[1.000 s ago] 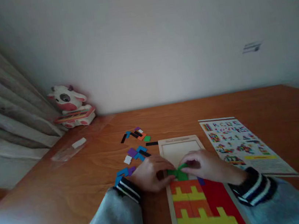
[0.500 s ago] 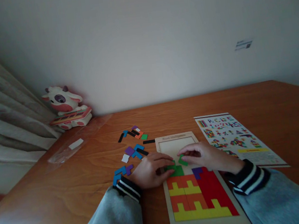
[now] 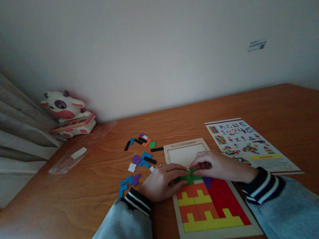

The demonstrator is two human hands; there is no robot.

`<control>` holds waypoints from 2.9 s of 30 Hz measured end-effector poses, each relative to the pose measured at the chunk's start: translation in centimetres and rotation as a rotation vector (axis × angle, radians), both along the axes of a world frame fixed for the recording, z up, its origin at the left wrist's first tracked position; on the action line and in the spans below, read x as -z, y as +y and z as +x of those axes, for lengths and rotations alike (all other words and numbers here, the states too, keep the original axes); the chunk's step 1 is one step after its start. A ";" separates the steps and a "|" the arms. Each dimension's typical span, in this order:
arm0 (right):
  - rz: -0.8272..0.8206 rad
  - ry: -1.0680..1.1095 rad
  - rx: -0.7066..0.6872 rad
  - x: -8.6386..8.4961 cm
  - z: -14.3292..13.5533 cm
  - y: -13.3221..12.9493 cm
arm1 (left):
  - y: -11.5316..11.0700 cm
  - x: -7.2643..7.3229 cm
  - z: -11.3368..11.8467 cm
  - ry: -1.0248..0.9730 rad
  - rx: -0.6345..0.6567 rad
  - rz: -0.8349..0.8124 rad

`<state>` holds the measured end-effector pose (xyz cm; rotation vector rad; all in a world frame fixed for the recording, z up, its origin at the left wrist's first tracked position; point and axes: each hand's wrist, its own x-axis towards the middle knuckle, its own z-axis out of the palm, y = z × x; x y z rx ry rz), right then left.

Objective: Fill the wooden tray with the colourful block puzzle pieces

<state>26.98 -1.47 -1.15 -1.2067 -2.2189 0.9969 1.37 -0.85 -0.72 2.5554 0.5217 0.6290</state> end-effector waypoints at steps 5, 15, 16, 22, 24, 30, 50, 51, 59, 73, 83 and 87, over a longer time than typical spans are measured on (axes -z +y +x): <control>0.001 -0.027 0.019 0.0 -0.3 -0.1 | -0.1 0.0 0.0 0.011 0.004 -0.014; -0.115 0.075 -0.010 0.0 -0.3 -0.3 | 0.0 -0.1 0.0 -0.036 -0.007 -0.024; -0.124 0.096 0.009 0.1 -0.3 -0.3 | 0.0 -0.1 0.0 -0.051 -0.034 -0.017; -0.139 0.129 0.065 0.0 -0.8 -0.4 | 0.6 0.6 -0.1 -0.106 -0.222 0.006; -0.116 0.095 0.069 0.2 -0.9 -0.5 | 0.8 0.9 -0.2 -0.082 -0.216 0.023; -0.025 0.035 0.073 1.3 -1.2 -0.3 | 0.8 0.8 -0.2 -0.049 -0.174 0.025; 0.170 -0.173 0.137 -1.5 -4.8 6.6 | 2.5 1.4 -0.5 -0.850 -0.699 -0.901; 0.190 -0.182 0.147 -1.3 -5.6 7.4 | 2.7 1.4 -0.5 -0.902 -0.701 -0.919; 0.240 -0.225 0.257 1.3 -11.6 12.5 | 4.5 1.3 -1.9 -1.500 -0.802 -0.997; 0.088 -0.132 0.275 1.2 -14.4 14.1 | 4.7 1.2 -2.0 -1.486 -0.754 -1.002; 0.058 0.137 0.199 -2.0 -7.4 9.9 | 4.1 1.0 -1.3 -1.302 -0.731 -0.958; -0.092 0.319 0.170 -2.8 -3.5 5.6 | 3.5 1.2 -0.5 -1.149 -0.704 -0.828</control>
